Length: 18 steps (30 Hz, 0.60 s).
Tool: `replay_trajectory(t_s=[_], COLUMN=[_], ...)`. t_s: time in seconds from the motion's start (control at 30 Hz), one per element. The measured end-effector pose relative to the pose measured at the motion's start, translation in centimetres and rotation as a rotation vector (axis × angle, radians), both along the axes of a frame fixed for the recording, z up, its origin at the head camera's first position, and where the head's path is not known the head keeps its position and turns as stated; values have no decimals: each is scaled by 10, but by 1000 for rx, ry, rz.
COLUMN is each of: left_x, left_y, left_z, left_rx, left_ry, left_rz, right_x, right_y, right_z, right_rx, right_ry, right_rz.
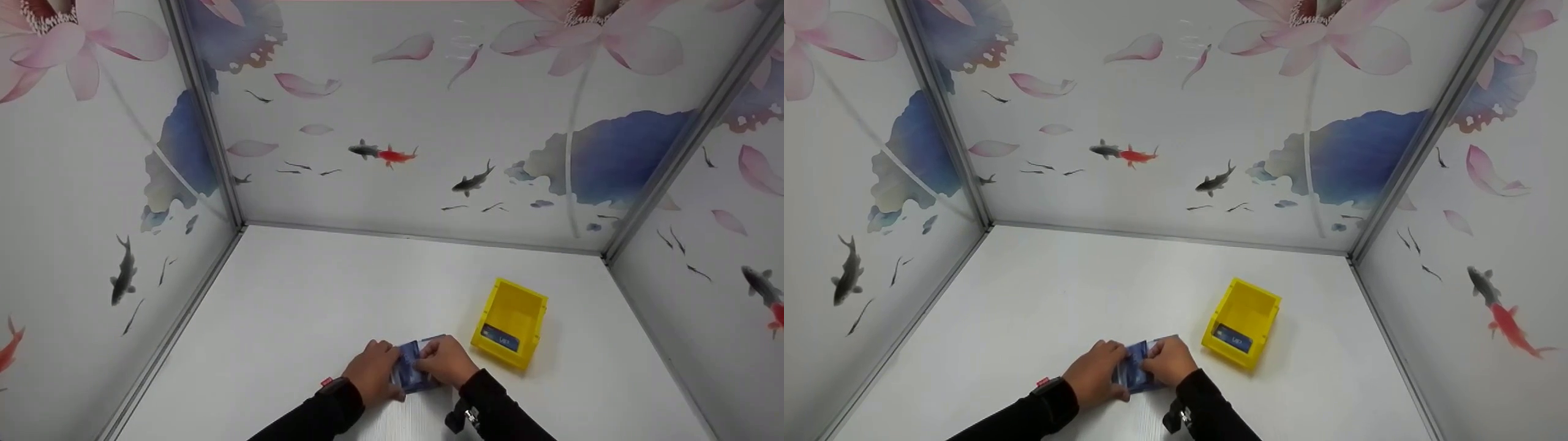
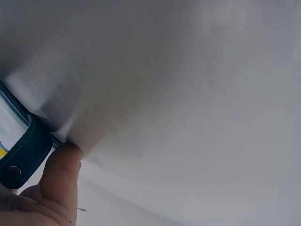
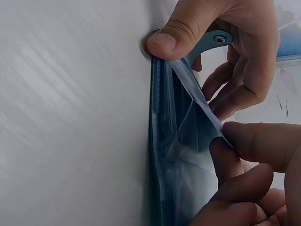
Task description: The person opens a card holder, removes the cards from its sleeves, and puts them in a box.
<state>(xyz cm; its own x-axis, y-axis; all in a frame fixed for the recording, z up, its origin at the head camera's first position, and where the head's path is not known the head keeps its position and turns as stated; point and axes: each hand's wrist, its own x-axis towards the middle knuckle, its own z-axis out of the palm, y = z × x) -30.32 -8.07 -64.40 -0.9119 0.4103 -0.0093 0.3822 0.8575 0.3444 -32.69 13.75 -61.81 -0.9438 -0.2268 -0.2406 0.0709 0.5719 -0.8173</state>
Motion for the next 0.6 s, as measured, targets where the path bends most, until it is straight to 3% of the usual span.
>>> replay_trajectory(t_s=[0.27,0.6], left_x=[1,4], left_y=[-1,0], left_z=[3,8], left_rx=[-7,10], left_ry=[12,-1], left_rz=[-5,-1], right_x=[2,4], right_y=[0,8], right_z=[11,21], right_rx=[77,65], right_ry=[47,102], right_rz=[-10,-31])
